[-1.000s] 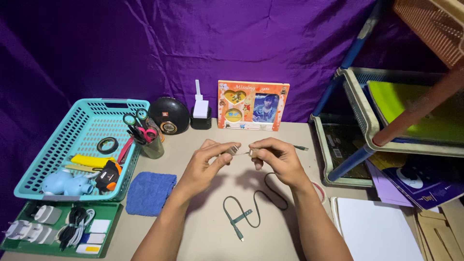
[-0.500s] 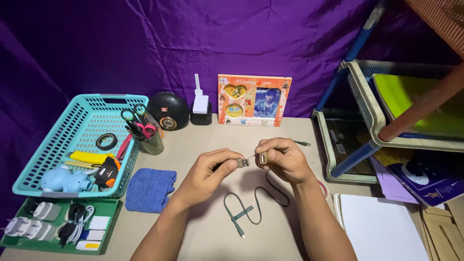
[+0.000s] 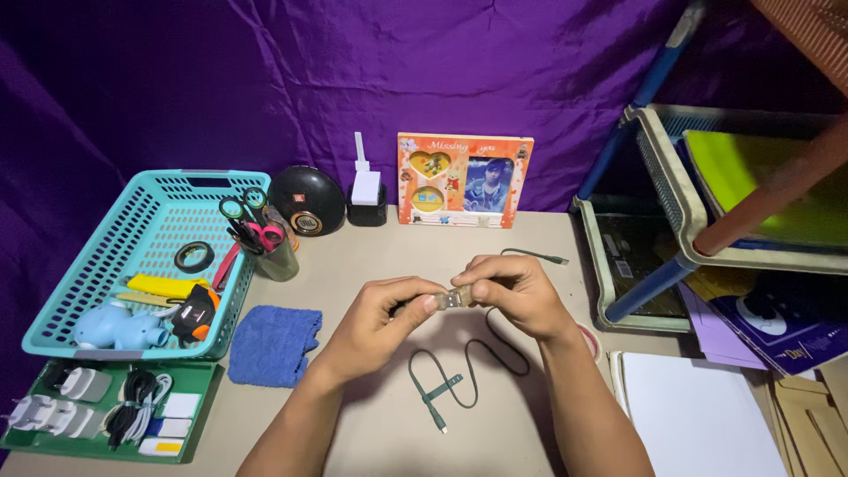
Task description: The person coils a black USB cable and places it into a green organizer tray. They then coil a green USB cable and place it into the same tray. The person handles the cables by hand, wrapping them neatly before storing them.
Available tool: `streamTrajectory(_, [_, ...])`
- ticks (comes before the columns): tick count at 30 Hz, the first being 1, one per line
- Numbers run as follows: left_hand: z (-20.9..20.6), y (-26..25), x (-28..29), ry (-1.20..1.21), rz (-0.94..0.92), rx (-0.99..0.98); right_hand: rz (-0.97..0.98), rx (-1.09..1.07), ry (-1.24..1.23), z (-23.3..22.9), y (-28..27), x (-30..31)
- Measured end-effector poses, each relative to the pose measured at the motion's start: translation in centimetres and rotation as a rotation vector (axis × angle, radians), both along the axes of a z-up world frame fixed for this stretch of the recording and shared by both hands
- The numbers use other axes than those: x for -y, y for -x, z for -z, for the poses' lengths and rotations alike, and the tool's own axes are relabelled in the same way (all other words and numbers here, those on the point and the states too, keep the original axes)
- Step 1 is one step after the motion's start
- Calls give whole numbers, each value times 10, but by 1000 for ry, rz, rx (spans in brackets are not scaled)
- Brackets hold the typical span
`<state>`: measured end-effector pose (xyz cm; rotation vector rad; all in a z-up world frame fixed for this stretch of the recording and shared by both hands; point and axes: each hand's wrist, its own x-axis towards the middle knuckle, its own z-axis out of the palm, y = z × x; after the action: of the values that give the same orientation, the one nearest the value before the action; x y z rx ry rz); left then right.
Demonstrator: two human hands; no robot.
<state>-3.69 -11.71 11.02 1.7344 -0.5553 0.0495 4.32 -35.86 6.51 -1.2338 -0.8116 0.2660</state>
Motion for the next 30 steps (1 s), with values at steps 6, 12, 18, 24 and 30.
streamTrajectory(6, [4, -3, -2, -18, -9, -35, 29, 58, 59, -7, 2, -1])
streamTrajectory(12, [5, -6, -3, 17, 13, -18, 63, 98, 97, -10, 4, -1])
streamTrajectory(18, [3, -6, -2, -7, -32, 7, 154, 37, 187, -13, 7, -2])
streamTrajectory(24, [0, -7, -1, -158, -169, 85, 171, 68, 182, -14, 6, -2])
streamTrajectory(30, [-4, -4, 0, -83, -159, 214, 189, 125, 218, -19, 8, -1])
